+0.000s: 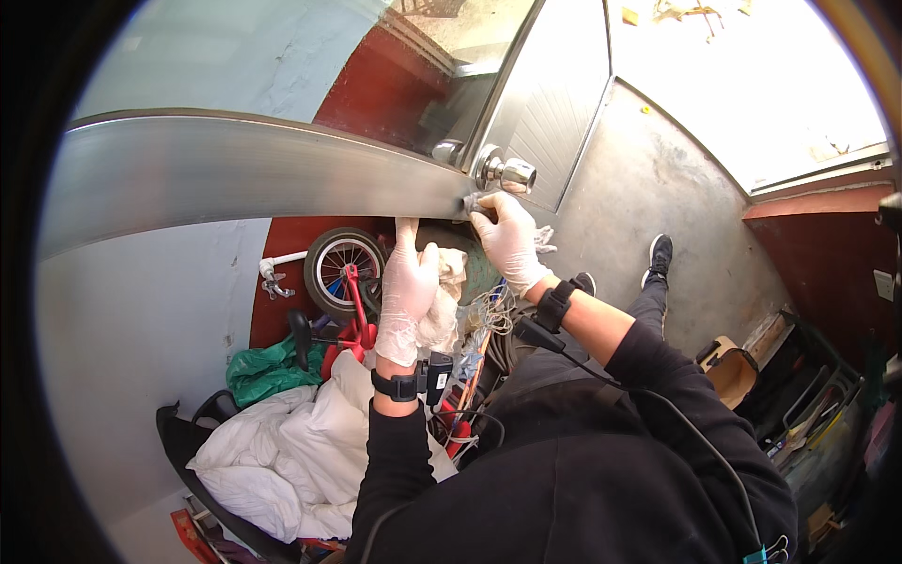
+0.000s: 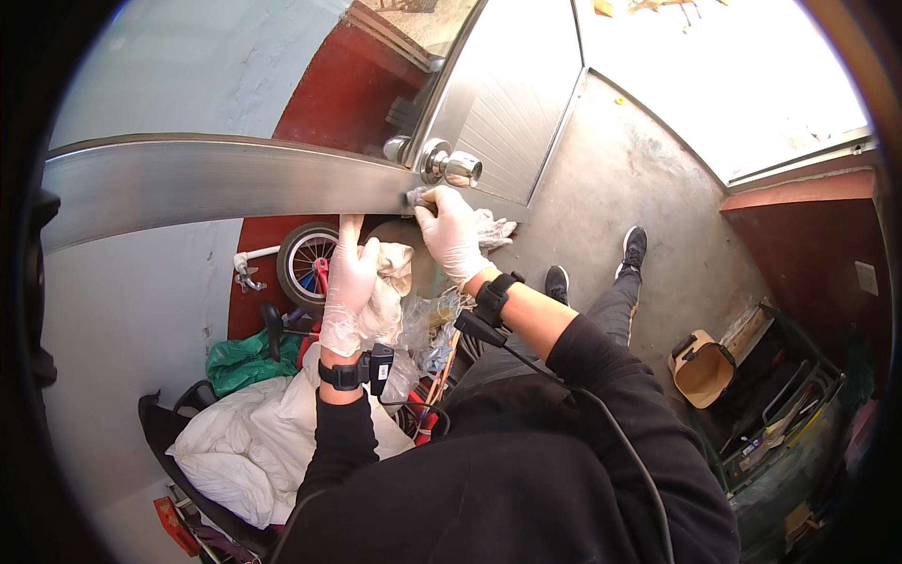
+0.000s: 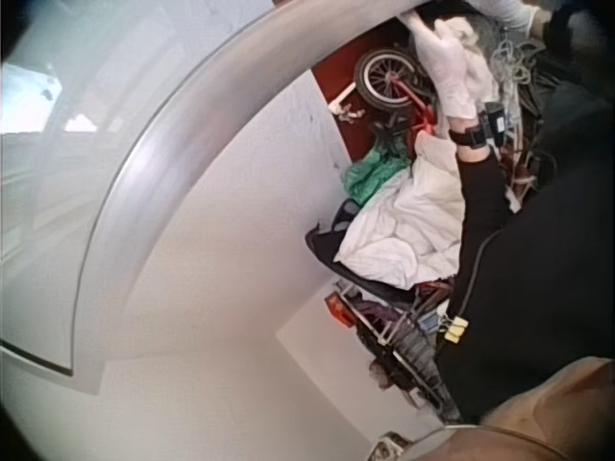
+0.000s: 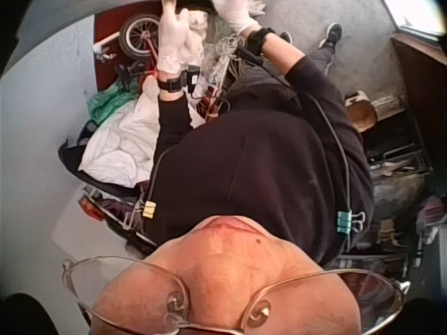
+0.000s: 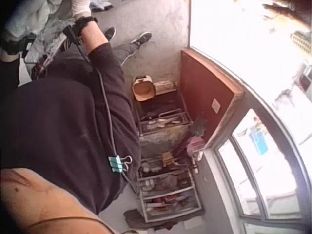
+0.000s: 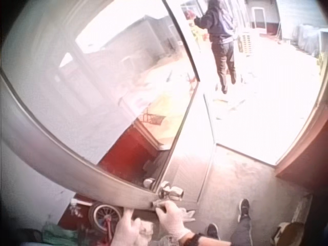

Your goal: The person wipes a metal rolling door and a glass door with a cloth. They clean the door handle, frame, and glass pane while wearing gloves. The person moves around the door to reach different areas and continues wiping until the end of the clip.

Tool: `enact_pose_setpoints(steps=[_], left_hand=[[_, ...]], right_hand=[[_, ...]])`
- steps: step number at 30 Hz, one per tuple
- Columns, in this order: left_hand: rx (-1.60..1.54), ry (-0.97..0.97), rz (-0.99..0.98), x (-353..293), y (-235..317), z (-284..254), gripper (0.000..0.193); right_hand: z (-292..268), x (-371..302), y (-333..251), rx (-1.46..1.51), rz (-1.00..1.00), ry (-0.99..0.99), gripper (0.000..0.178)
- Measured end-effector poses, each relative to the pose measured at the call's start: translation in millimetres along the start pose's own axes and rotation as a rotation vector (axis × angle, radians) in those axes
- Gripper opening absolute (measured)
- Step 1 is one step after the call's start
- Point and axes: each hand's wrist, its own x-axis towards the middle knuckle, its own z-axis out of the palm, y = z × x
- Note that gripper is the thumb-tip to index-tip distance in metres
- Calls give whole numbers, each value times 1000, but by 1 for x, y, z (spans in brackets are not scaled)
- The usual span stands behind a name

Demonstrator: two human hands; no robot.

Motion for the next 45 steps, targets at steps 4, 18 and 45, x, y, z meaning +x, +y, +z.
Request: enact_pose_setpoints(steps=[4,18,45], left_hand=[[-156,-183,-327,-2,3,-5,70],[-146,-91,26,3,-4,-4,78],[-220,-216,-105,0,9,-17,69]], right_hand=[[19,-7,-15,239,-454,-129,20],[34,-3,117,290,-64,211,19],[5,-11,-11,162,-263,18,17]])
